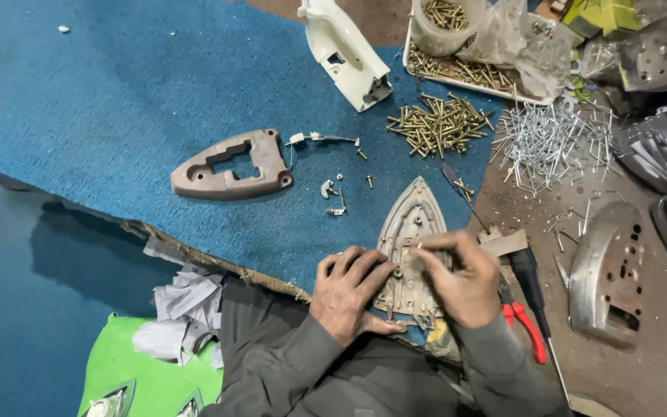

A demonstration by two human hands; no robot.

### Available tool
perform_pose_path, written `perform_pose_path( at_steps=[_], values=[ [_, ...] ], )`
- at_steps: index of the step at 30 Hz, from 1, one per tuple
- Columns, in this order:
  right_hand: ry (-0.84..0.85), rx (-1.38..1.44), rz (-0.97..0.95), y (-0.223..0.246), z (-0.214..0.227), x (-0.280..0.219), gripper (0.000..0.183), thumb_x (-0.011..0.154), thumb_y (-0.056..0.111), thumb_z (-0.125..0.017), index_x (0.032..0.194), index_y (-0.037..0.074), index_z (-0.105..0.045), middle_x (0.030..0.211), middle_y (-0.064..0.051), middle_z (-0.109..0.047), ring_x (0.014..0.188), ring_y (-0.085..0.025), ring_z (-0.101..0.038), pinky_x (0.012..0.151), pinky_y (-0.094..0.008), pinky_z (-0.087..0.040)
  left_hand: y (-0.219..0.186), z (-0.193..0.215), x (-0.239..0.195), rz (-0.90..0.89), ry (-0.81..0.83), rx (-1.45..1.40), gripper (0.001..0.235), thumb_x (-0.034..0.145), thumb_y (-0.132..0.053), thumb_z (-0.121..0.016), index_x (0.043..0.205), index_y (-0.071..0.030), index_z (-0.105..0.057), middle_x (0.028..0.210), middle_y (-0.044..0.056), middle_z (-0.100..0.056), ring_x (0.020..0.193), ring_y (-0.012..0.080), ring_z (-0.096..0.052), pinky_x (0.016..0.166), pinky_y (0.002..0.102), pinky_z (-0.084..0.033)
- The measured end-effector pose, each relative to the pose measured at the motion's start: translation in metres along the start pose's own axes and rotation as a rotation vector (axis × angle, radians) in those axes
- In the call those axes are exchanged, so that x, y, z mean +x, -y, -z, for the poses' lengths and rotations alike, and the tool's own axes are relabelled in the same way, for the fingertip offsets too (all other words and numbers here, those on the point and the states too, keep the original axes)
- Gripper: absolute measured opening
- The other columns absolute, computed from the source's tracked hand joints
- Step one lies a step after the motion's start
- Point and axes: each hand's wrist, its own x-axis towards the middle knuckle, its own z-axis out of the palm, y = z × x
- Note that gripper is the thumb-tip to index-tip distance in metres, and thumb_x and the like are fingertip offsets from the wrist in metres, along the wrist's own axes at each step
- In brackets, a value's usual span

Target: Assembling the internal components and base plate of an electric iron using manual tools

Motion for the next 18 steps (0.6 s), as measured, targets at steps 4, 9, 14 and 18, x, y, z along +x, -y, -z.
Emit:
perform_pose_path(
  at_steps=[4, 9, 14, 18],
  values=[
    [0.07, 0.045, -0.108, 0.007, -0.001, -0.019, 0.013, 0.077, 0.001, -0.086, 0.08, 0.004, -0.074, 0.075, -0.012, -0.08, 0.075, -0.031, -0.08, 0.063, -0.035, -0.06, 0.002, -0.005, -0.002, 0.006, -0.014, 0.007, 0.091, 0.068, -0.089, -0.06, 0.133, -0.025, -0.066, 0.128, -0.001, -0.064, 0.125, 0.0241, -0.055, 0.103, 0.047, -0.033],
    [0.093, 0.025, -0.061, 0.012, -0.002, -0.021, 0.011, 0.078, 0.0, -0.084, 0.08, 0.004, -0.075, 0.075, -0.012, -0.08, 0.074, -0.033, -0.079, 0.063, -0.037, -0.061, 0.0, -0.002, 0.001, -0.011, -0.041, 0.01, 0.088, 0.07, -0.087, -0.062, 0.133, -0.025, -0.066, 0.128, 0.0, -0.064, 0.124, 0.0246, -0.055, 0.102, 0.046, -0.033],
    [0.153, 0.023, 0.215, 0.008, -0.009, -0.023, 0.012, 0.082, -0.003, -0.079, 0.076, 0.007, -0.075, 0.075, -0.011, -0.079, 0.072, -0.032, -0.079, 0.068, -0.037, -0.063, 0.003, -0.003, -0.002, -0.026, -0.048, 0.008, 0.087, 0.07, -0.086, -0.064, 0.132, -0.025, -0.066, 0.128, 0.001, -0.064, 0.123, 0.0255, -0.056, 0.101, 0.047, -0.034],
    [0.22, 0.097, 0.13, 0.0, -0.004, -0.022, 0.007, 0.083, -0.002, -0.078, 0.081, 0.004, -0.074, 0.078, -0.014, -0.078, 0.076, -0.036, -0.079, 0.067, -0.043, -0.062, 0.004, -0.002, -0.004, -0.023, -0.029, 0.009, 0.088, 0.067, -0.085, -0.065, 0.133, -0.026, -0.066, 0.129, 0.0, -0.064, 0.125, 0.0252, -0.055, 0.102, 0.046, -0.034]
  ],
)
